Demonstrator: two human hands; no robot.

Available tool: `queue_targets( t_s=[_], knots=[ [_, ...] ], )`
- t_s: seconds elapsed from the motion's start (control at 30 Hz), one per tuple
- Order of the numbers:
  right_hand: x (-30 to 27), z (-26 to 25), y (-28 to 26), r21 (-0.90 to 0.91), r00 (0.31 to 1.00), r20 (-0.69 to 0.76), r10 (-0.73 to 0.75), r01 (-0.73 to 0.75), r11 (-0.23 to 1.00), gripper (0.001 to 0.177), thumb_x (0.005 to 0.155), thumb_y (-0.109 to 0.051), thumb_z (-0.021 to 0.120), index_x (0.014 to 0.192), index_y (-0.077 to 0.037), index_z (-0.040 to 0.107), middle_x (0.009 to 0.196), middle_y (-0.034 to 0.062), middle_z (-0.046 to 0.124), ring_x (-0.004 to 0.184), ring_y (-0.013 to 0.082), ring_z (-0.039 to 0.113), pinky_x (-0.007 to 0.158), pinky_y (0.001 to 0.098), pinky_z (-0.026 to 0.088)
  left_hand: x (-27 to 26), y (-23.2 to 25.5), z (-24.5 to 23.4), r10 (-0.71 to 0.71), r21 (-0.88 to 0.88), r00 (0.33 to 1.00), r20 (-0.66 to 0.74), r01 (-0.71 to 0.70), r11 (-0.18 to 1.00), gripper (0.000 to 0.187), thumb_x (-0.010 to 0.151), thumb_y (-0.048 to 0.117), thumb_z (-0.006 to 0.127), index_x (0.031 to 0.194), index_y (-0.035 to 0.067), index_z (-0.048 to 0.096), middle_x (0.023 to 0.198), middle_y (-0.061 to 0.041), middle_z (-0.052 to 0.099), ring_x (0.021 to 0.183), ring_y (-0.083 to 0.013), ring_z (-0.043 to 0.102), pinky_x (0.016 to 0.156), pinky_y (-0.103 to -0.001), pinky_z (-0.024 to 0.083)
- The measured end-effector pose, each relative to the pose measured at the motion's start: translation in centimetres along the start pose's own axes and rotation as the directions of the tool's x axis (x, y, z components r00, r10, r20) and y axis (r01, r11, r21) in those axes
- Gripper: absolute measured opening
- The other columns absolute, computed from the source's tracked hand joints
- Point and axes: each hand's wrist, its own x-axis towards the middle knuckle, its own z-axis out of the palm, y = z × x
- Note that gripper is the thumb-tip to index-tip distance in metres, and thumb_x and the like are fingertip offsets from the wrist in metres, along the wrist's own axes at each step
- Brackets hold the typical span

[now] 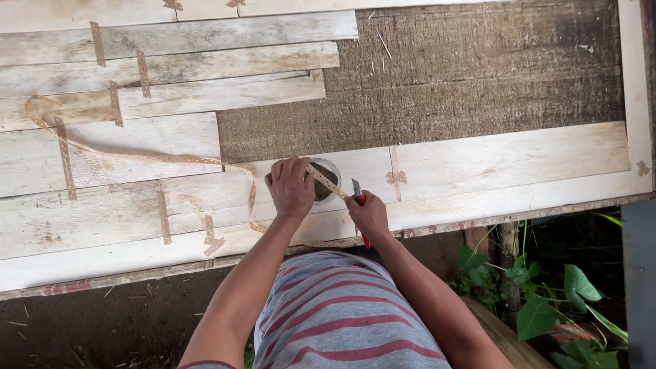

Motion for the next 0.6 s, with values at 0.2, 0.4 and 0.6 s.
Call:
queue_targets(
  t_s=[0.2, 0.4, 0.6],
  knots=[
    [-0.7, -0.4, -1.1, -0.049, 0.999, -0.038, -0.002, 0.0, 0.999, 0.026, 0.092, -0.032, 0.066, 0.095, -0.007, 0.073, 0.076, 0.013, 0.071, 0.081, 0.0294, 0.074, 0.075, 0.0397, 0.056, -1.4, 4.4, -5.5, 0.077, 0.156, 0.776, 0.627, -0.222, 0.962, 0.069, 0.105, 0.064, 0.025, 0.161, 0.025, 0.032, 0.172, 0.003, 0.022, 0.161, -0.0303, -0.003, 0.116, -0.078, -0.013],
    [0.4, -0.1, -0.1, -0.104, 0.998, -0.06, -0.022, 0.015, 0.994, 0.031, 0.089, -0.037, 0.066, 0.094, -0.008, 0.074, 0.08, 0.018, 0.071, 0.092, 0.04, 0.073, 0.081, 0.0451, 0.056, -1.2, 5.7, -5.3, 0.063, 0.159, 0.749, 0.66, -0.221, 0.962, 0.083, 0.098, 0.075, 0.03, 0.164, 0.024, 0.025, 0.172, 0.004, 0.021, 0.16, -0.0311, -0.005, 0.114, -0.083, -0.011],
    [0.9, 0.1, -0.5, -0.136, 0.998, -0.06, -0.031, 0.023, 0.99, 0.031, 0.087, -0.041, 0.067, 0.092, -0.011, 0.074, 0.082, 0.0178, 0.072, 0.098, 0.0419, 0.072, 0.085, 0.048, 0.056, -1.5, 4.9, -3.8, 0.074, 0.182, 0.779, 0.622, -0.236, 0.955, 0.085, 0.095, 0.077, 0.035, 0.164, 0.029, 0.02, 0.172, 0.007, 0.017, 0.159, -0.0333, -0.004, 0.115, -0.085, -0.007]
  ],
)
